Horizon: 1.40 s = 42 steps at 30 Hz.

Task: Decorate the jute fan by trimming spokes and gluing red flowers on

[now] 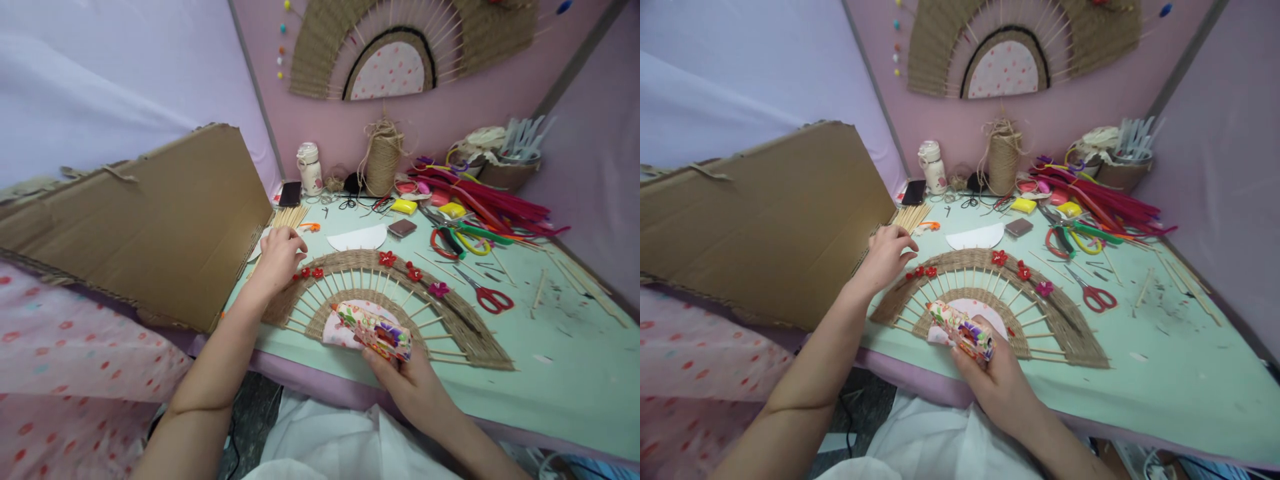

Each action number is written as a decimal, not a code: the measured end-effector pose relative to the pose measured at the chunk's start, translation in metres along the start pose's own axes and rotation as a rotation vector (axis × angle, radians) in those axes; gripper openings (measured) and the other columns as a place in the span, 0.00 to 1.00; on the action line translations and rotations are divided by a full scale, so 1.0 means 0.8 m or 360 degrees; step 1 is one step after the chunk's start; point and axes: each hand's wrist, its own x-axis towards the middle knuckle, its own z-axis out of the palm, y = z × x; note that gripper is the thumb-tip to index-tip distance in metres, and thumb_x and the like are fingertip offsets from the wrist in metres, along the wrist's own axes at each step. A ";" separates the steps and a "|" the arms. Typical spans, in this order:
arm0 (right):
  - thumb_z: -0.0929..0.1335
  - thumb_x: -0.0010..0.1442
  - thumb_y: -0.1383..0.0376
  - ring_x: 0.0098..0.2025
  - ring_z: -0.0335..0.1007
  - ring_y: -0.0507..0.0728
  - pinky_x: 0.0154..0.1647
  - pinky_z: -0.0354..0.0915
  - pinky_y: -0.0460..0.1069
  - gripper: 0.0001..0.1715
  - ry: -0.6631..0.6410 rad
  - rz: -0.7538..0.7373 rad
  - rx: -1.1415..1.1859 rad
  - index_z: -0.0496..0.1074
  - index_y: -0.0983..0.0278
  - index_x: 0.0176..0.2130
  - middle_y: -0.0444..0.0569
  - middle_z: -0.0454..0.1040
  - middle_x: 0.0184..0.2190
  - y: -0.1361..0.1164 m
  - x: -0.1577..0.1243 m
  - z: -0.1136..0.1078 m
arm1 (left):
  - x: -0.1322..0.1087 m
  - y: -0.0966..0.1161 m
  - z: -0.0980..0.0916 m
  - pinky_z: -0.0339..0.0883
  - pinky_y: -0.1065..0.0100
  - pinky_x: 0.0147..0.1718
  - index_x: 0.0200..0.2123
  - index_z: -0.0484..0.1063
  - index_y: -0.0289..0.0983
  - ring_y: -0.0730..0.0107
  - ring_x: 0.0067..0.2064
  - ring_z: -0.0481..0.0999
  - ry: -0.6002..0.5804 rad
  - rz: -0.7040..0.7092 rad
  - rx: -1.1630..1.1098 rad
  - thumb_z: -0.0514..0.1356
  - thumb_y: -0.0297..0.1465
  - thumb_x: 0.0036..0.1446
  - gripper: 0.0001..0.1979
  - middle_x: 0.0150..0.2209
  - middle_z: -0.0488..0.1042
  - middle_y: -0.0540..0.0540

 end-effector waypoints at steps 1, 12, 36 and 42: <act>0.64 0.63 0.61 0.42 0.71 0.56 0.45 0.68 0.48 0.12 0.0006 -0.0012 -0.0003 0.70 0.61 0.46 0.47 0.75 0.41 0.000 0.000 0.000 | -0.006 -0.001 -0.002 0.55 0.53 0.48 0.35 0.75 0.40 0.55 0.51 0.61 0.0025 0.0000 -0.0005 0.59 0.31 0.58 0.05 0.46 0.68 0.42; 0.64 0.63 0.61 0.46 0.72 0.58 0.47 0.69 0.50 0.14 -0.0001 -0.0012 -0.0009 0.71 0.62 0.47 0.50 0.75 0.43 -0.006 0.003 0.000 | -0.030 0.020 0.029 0.58 0.51 0.47 0.37 0.75 0.39 0.54 0.49 0.62 -0.0112 0.0132 0.0013 0.59 0.34 0.56 0.08 0.45 0.66 0.42; 0.64 0.61 0.53 0.42 0.73 0.63 0.44 0.72 0.57 0.20 0.0275 0.0018 0.0017 0.73 0.61 0.47 0.50 0.77 0.32 -0.003 0.001 0.000 | 0.070 -0.007 0.002 0.57 0.50 0.50 0.40 0.76 0.39 0.51 0.52 0.64 -0.0064 -0.0098 0.0034 0.56 0.36 0.58 0.12 0.46 0.70 0.40; 0.63 0.62 0.52 0.38 0.73 0.61 0.38 0.72 0.54 0.18 0.0383 0.0038 -0.0027 0.73 0.61 0.41 0.48 0.75 0.27 -0.006 -0.006 -0.017 | 0.126 -0.001 0.029 0.59 0.51 0.49 0.40 0.77 0.38 0.48 0.52 0.67 -0.0311 -0.0031 0.0127 0.57 0.37 0.56 0.13 0.46 0.73 0.38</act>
